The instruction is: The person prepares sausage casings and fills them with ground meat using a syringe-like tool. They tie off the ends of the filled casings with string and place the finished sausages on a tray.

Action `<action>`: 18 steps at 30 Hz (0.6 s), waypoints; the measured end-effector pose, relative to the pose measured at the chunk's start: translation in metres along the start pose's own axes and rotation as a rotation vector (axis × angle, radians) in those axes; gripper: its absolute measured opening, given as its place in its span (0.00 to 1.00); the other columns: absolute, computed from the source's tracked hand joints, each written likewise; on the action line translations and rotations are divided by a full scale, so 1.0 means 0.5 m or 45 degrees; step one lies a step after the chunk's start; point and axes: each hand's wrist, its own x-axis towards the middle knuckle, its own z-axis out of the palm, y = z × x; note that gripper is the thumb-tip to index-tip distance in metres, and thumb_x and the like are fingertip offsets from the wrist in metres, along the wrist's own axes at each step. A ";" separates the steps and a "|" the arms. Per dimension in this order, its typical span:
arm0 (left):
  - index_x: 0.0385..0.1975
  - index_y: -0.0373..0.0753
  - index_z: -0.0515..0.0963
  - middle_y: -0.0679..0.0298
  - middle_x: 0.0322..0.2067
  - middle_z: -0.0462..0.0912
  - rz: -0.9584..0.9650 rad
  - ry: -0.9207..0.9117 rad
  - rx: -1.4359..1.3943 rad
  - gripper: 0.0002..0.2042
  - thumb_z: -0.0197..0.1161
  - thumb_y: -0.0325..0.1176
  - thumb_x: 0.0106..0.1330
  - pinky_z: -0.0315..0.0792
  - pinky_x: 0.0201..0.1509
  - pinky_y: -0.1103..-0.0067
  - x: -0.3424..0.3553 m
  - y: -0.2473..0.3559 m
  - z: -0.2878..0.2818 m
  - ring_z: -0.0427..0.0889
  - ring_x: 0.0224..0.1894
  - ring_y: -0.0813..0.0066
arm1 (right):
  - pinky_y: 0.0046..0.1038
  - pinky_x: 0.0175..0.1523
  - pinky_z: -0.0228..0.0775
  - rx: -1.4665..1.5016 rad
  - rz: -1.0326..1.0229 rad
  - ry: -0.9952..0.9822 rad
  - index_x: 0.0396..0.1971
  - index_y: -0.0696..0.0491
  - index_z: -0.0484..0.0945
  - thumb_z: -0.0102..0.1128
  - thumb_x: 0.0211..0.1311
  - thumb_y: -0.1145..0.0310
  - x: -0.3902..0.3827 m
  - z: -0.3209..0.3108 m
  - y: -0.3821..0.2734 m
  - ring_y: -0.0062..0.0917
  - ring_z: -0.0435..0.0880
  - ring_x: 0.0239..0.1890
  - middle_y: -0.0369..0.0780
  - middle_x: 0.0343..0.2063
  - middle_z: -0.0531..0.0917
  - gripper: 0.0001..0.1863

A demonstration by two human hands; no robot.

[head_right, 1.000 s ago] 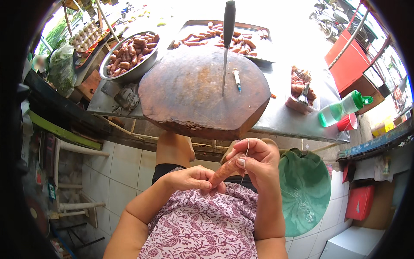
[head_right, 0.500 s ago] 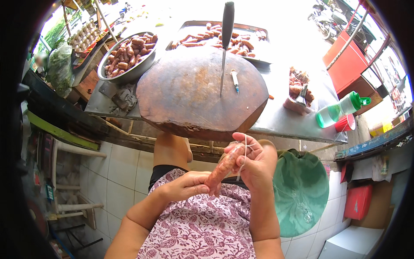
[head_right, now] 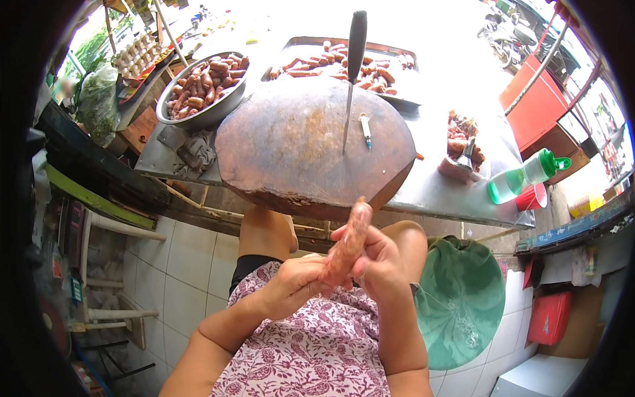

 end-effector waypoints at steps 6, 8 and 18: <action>0.35 0.33 0.80 0.58 0.35 0.83 0.167 0.186 0.327 0.05 0.64 0.26 0.63 0.72 0.44 0.70 -0.001 -0.004 -0.016 0.81 0.35 0.59 | 0.18 0.28 0.75 -0.033 0.043 -0.042 0.53 0.64 0.72 0.80 0.50 0.57 -0.002 0.014 -0.004 0.25 0.86 0.35 0.50 0.39 0.85 0.37; 0.36 0.32 0.80 0.56 0.37 0.84 0.164 0.223 0.386 0.06 0.65 0.26 0.61 0.72 0.44 0.70 -0.001 -0.004 -0.011 0.81 0.36 0.59 | 0.17 0.28 0.74 -0.016 -0.008 0.032 0.52 0.63 0.74 0.78 0.53 0.59 -0.003 0.013 -0.001 0.25 0.86 0.33 0.50 0.37 0.85 0.33; 0.23 0.40 0.69 0.65 0.23 0.71 -0.161 0.266 -1.581 0.19 0.49 0.42 0.78 0.67 0.41 0.72 -0.002 -0.019 -0.027 0.70 0.29 0.73 | 0.20 0.46 0.76 -0.662 -0.455 0.299 0.67 0.65 0.62 0.66 0.65 0.72 0.015 -0.005 0.028 0.19 0.81 0.39 0.50 0.59 0.76 0.34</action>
